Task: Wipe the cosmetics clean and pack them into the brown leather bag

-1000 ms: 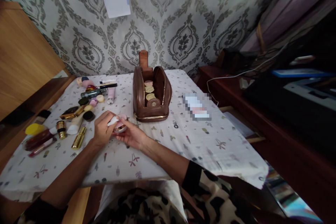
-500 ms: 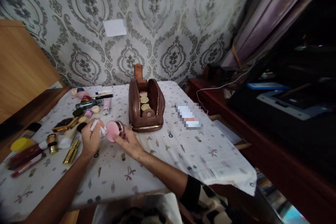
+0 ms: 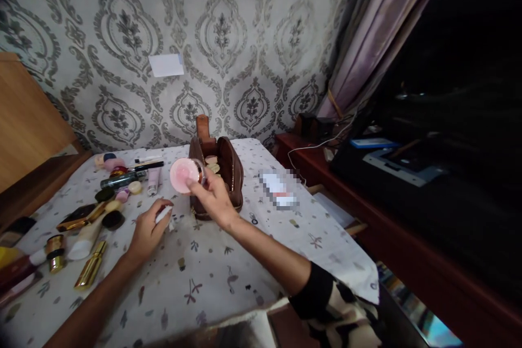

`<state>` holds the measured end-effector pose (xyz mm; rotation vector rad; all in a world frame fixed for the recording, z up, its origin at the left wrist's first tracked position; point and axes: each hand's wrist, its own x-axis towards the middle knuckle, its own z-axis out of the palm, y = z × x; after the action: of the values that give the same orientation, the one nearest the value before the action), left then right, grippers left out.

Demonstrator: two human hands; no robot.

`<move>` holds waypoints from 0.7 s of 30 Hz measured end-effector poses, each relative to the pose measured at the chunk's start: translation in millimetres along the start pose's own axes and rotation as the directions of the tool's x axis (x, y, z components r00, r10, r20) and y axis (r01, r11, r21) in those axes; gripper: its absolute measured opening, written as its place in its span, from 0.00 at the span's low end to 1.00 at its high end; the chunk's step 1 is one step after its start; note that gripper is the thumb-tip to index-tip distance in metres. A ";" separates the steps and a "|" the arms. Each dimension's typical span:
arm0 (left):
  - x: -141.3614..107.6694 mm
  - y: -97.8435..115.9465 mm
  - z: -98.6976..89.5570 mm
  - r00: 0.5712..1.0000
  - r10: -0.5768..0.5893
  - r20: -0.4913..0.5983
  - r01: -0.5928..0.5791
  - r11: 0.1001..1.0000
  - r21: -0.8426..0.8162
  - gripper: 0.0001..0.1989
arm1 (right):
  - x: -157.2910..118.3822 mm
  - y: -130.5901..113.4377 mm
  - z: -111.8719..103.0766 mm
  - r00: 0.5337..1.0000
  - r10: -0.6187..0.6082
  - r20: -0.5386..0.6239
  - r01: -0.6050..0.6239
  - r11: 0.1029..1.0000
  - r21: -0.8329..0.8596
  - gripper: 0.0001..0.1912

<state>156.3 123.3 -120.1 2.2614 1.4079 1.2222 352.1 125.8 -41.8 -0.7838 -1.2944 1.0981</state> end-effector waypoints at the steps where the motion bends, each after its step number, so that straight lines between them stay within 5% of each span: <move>1: 6.8 3.6 -0.5 0.999 0.039 0.008 -0.040 0.998 0.040 0.11 | 4.8 -1.2 -3.8 1.000 -0.004 -0.031 0.004 1.000 0.023 0.18; 5: 44.8 34.2 -2.2 0.971 0.214 0.111 -0.236 0.940 0.248 0.18 | 27.3 -1.1 -19.0 0.987 -0.013 -0.162 0.027 0.996 0.087 0.18; 11: 85.3 75.1 5.7 0.923 0.168 0.347 -0.342 0.773 0.534 0.19 | 57.6 8.1 -42.7 0.964 0.017 -0.266 -0.004 0.999 0.048 0.19; 17: 72.7 60.9 18.8 0.966 0.074 0.248 -0.191 0.851 0.489 0.18 | 68.2 14.4 -61.8 0.948 0.014 -0.319 -0.011 1.000 0.010 0.20; 21: 61.8 45.3 34.0 0.983 0.087 0.161 -0.138 0.930 0.341 0.18 | 75.5 21.3 -65.6 0.958 -0.053 -0.283 0.004 0.985 -0.172 0.19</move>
<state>223.0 158.4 -83.3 2.6395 1.5636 0.8676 407.4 211.7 -45.6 -1.0091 -1.1573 0.8218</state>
